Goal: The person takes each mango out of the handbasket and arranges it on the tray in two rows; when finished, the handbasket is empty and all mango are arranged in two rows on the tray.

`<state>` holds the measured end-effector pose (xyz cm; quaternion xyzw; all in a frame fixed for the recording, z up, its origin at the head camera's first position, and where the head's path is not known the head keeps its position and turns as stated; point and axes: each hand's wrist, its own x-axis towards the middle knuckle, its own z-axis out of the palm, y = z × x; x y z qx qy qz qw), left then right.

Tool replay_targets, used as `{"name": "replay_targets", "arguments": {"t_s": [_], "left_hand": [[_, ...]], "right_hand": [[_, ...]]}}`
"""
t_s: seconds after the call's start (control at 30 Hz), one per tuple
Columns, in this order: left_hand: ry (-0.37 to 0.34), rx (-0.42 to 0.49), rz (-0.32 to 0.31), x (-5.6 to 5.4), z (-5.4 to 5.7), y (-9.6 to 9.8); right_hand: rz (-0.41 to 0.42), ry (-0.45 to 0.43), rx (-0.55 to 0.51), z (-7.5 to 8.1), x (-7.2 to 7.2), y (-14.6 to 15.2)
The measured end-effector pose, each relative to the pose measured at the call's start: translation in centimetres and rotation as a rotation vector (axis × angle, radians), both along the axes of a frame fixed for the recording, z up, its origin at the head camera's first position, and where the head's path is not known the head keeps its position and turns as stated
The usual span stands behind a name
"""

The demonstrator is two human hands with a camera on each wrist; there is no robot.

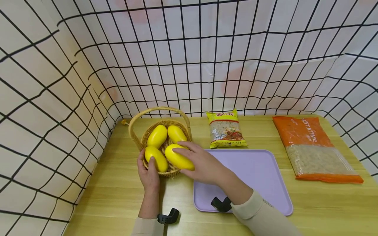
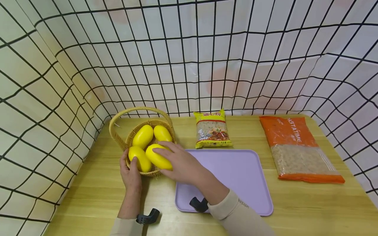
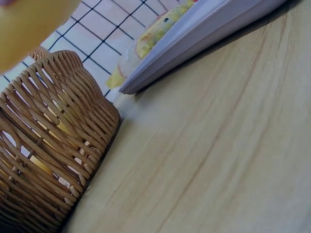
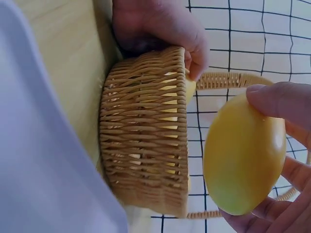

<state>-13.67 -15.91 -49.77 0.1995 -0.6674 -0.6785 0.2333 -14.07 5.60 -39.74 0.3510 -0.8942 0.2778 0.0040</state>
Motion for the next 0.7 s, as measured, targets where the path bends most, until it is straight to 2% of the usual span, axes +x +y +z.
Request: {"name": "replay_targets", "arguments": {"t_s": [0.13, 0.33, 0.53, 0.7], "left_hand": [[0.003, 0.015, 0.002, 0.0, 0.0, 0.0], [0.022, 0.010, 0.011, 0.0, 0.2, 0.0], [0.025, 0.021, 0.000, 0.0, 0.2, 0.0], [0.022, 0.019, 0.001, 0.1, 0.1, 0.0]], "right_hand": [[-0.086, -0.004, -0.049, -0.4, 1.0, 1.2], [-0.309, -0.074, -0.172, -0.9, 2.1, 2.0], [-0.536, -0.129, -0.291, -2.0, 1.6, 2.3], [-0.651, -0.181, -0.378, -2.8, 0.7, 2.3]]}}
